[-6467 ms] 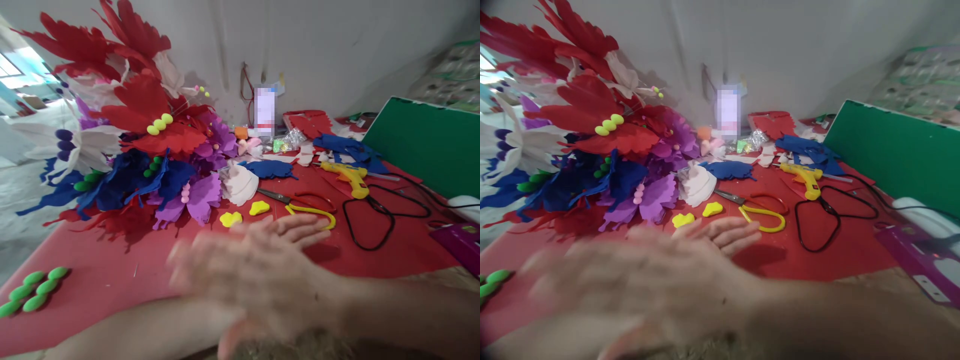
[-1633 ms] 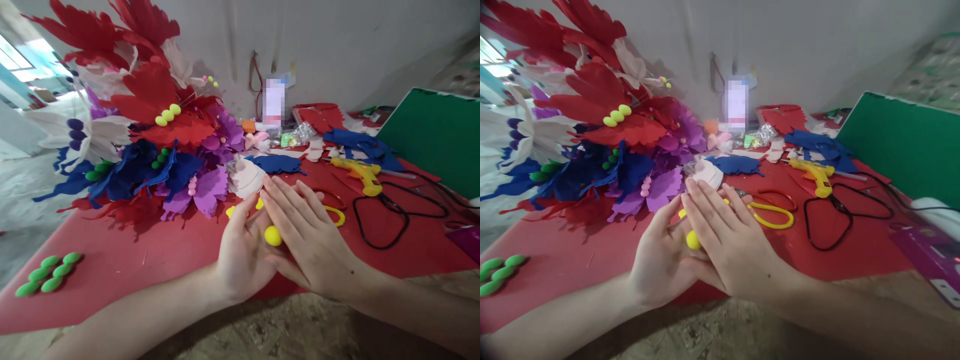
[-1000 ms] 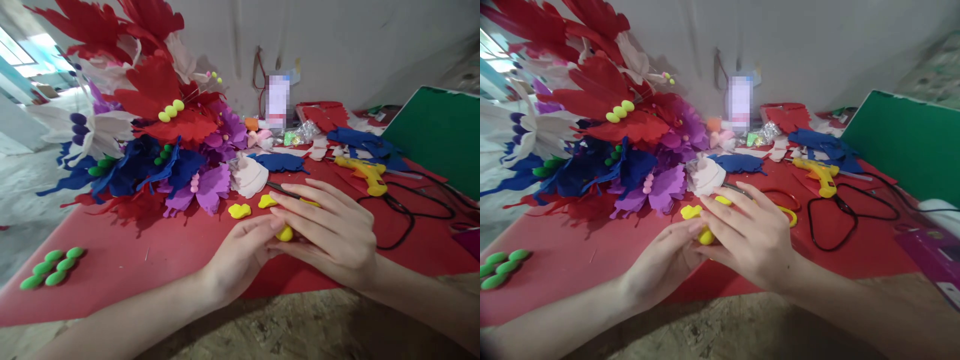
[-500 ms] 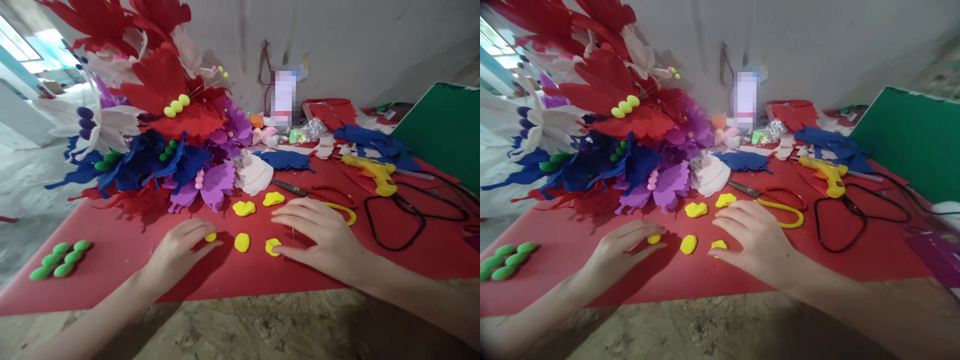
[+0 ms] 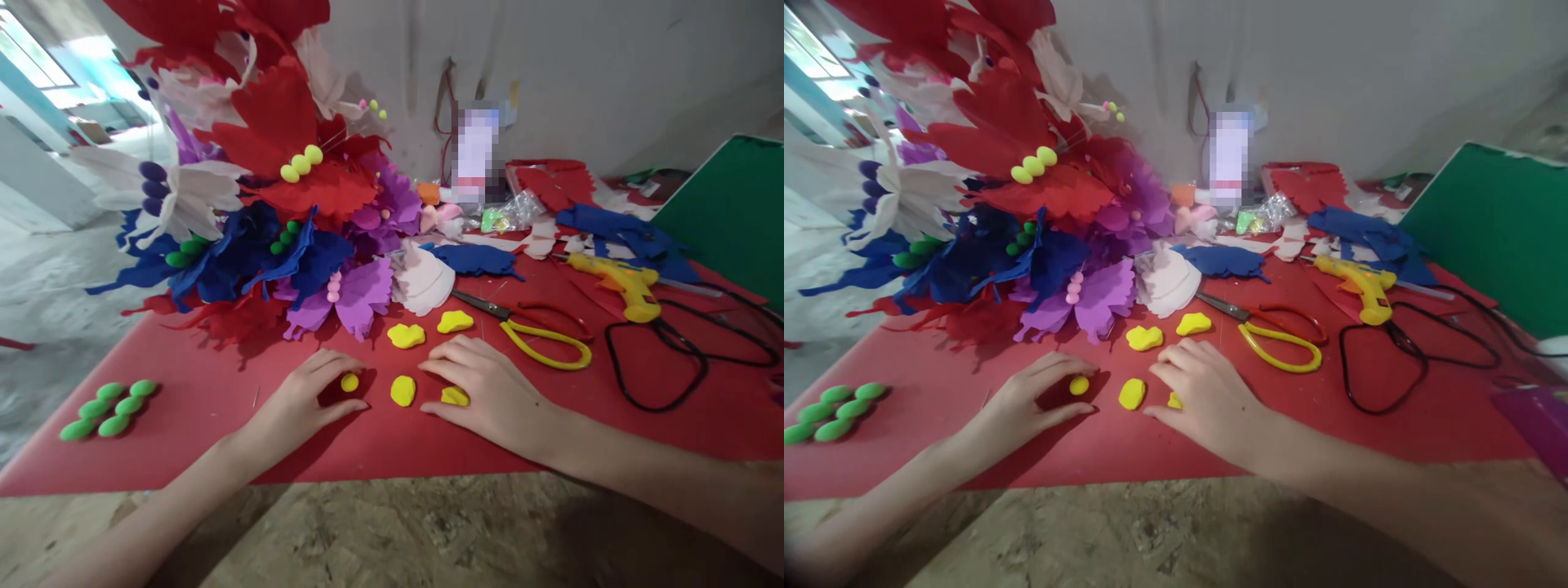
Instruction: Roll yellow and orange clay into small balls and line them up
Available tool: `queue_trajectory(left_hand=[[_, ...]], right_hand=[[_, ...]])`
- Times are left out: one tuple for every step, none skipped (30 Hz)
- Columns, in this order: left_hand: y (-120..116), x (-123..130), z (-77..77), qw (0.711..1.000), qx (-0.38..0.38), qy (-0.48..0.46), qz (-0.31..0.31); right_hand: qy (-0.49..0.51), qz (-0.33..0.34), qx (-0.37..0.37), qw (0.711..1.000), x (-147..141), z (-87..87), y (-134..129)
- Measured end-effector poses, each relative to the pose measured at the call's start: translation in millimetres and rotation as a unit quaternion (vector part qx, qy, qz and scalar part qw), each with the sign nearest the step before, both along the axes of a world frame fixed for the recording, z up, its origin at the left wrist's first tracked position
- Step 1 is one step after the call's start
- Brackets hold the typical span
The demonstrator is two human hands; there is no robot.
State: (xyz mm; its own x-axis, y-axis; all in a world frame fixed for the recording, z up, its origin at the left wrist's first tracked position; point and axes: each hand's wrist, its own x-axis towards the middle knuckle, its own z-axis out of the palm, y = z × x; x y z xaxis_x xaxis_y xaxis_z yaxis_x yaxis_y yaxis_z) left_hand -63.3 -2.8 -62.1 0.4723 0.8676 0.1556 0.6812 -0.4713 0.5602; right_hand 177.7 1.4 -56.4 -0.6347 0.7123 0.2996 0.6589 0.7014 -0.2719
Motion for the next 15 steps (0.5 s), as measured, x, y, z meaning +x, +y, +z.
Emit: queue_trajectory(left_hand=[[0, 0, 2.7, 1.0, -0.01, -0.003, 0.004], [-1, 0, 5.7, 1.0, -0.017, -0.007, 0.007], [-1, 0, 9.0, 1.0, -0.018, -0.015, 0.013], [-2, 0, 12.4, 0.999, -0.015, -0.025, 0.021], [-2, 0, 15.7, 0.999, -0.007, -0.041, 0.03], [-3, 0, 18.8, 0.997, 0.002, -0.06, 0.041], [-4, 0, 21.4, 0.995, 0.013, -0.077, 0.055], [-5, 1, 23.5, 0.993, 0.022, -0.09, 0.069], [-5, 2, 25.0, 0.991, 0.025, -0.1, 0.083], [-6, 3, 25.9, 0.989, 0.023, -0.112, 0.099], [-7, 5, 26.3, 0.985, 0.015, -0.129, 0.113], [-8, 8, 26.5, 0.981, 0.001, -0.151, 0.123], [-9, 11, 26.6, 0.975, -0.017, -0.179, 0.127], [-9, 15, 26.8, 0.969, -0.036, -0.21, 0.126], [-10, 20, 27.2, 0.962, -0.05, -0.24, 0.122]], right_hand=[[0.002, 0.003, -0.002, 1.0, -5, -0.6, 1], [0.005, 0.006, -0.007, 1.0, -10, -1.2, 1], [0.007, 0.009, -0.015, 1.0, -14, -1.7, 2], [0.009, 0.012, -0.024, 1.0, -18, -2.0, 2], [0.011, 0.014, -0.033, 0.999, -21, -2.2, 3], [0.013, 0.015, -0.039, 0.999, -24, -2.3, 3], [0.016, 0.015, -0.044, 0.999, -26, -2.3, 2], [0.019, 0.014, -0.046, 0.999, -27, -2.5, 2], [0.024, 0.013, -0.048, 0.998, -29, -2.7, 2], [0.028, 0.013, -0.05, 0.998, -30, -3.0, 1], [0.033, 0.013, -0.051, 0.998, -30, -3.4, 1], [0.039, 0.014, -0.053, 0.998, -31, -3.7, 1], [0.045, 0.015, -0.055, 0.997, -31, -3.9, 1], [0.053, 0.014, -0.057, 0.997, -31, -3.8, 1], [0.061, 0.013, -0.058, 0.996, -30, -3.1, 1]])
